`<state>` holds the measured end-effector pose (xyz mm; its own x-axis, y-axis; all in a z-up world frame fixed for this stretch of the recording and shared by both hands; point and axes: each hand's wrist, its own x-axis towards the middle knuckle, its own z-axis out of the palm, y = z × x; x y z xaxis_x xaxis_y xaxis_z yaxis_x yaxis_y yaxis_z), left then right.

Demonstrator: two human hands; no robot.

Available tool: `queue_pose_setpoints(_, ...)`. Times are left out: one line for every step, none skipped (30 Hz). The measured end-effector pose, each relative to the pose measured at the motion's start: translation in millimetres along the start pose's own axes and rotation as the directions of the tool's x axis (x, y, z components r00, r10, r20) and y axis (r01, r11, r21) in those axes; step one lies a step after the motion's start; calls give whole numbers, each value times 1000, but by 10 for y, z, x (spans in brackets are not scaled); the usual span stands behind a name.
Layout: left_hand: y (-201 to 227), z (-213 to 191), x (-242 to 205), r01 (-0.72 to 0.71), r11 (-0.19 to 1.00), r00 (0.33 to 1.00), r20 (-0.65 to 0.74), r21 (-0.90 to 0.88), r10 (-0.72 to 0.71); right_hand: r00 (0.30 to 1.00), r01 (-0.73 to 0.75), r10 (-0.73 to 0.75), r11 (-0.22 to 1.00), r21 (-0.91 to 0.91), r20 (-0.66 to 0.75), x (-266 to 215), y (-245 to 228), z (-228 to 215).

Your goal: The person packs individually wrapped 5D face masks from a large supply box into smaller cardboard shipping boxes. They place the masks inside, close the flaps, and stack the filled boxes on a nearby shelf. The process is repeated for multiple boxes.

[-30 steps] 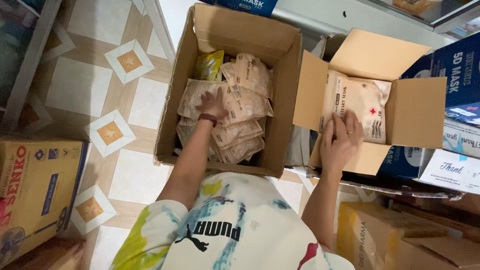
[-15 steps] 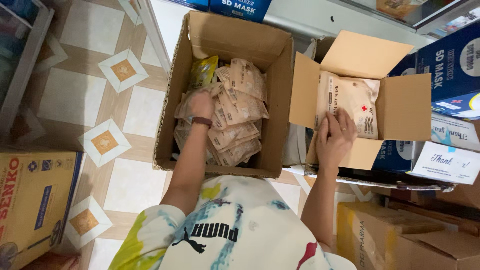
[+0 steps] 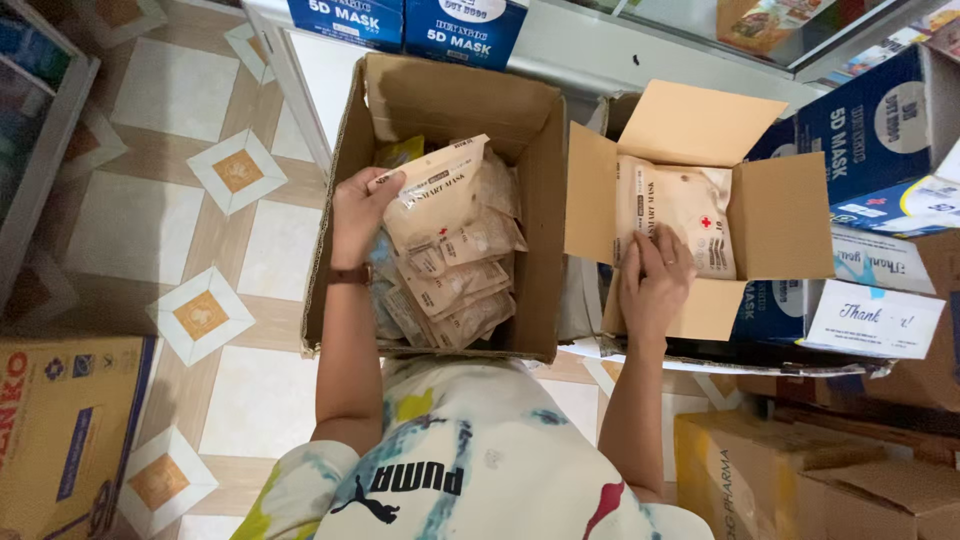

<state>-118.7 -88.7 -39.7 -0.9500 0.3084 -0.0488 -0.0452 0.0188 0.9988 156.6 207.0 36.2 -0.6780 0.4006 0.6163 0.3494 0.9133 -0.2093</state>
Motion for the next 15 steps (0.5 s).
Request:
queue_pose_setpoints(63,2,-35,63,985,996,65,-158,-54,1000,-2,2,1000,2,1,-8,12,1)
queue_pose_setpoints(115,-15,-80,76,979,994,95,-190,-59,1000,-4,4,1000,4,1,-17,22,7)
queue_pose_setpoints(160,-36,-111,87,971,990,128,-222,-60,1000,-9,9,1000,4,-3,-24,35,18)
queue_pose_setpoints(192,-45,-138,100,962,985,162,-252,-60,1000,-20,20,1000,3,5,-27,47,30)
queue_pose_setpoints(217,-51,-148,135,930,976,209,-341,-65,999,-33,33,999,2,12,-30,56,38)
queue_pose_setpoints(239,-68,-148,175,889,964,258,-423,-67,999,-45,45,999,0,18,-27,70,33)
queue_pose_setpoints(259,-80,-144,218,839,950,307,-498,-64,998,-52,51,999,14,25,-21,83,23)
queue_pose_setpoints(281,-96,-145,221,820,943,329,-528,-42,998,-58,57,998,28,32,-15,83,18)
queue_pose_setpoints(307,-116,-156,227,798,936,351,-558,-21,997,-64,62,997,42,40,-7,77,9)
queue_pose_setpoints(338,-110,-163,233,776,929,371,-586,1,996,-77,74,994,73,45,6,73,-3)
queue_pose_setpoints(374,-78,-175,230,768,931,365,-598,5,995,-90,85,990,104,52,13,69,-23)
queue_pose_setpoints(416,-36,-182,228,759,933,359,-610,9,994,-104,96,985,136,60,22,65,-41)
queue_pose_setpoints(456,10,-203,228,749,935,354,-621,9,990,-132,118,970,206,76,16,57,-68)
queue_pose_setpoints(495,67,-225,251,718,931,365,-649,5,986,-159,139,948,276,92,12,48,-92)
queue_pose_setpoints(532,143,-251,274,686,926,378,-674,1,981,-187,158,921,343,110,3,42,-115)
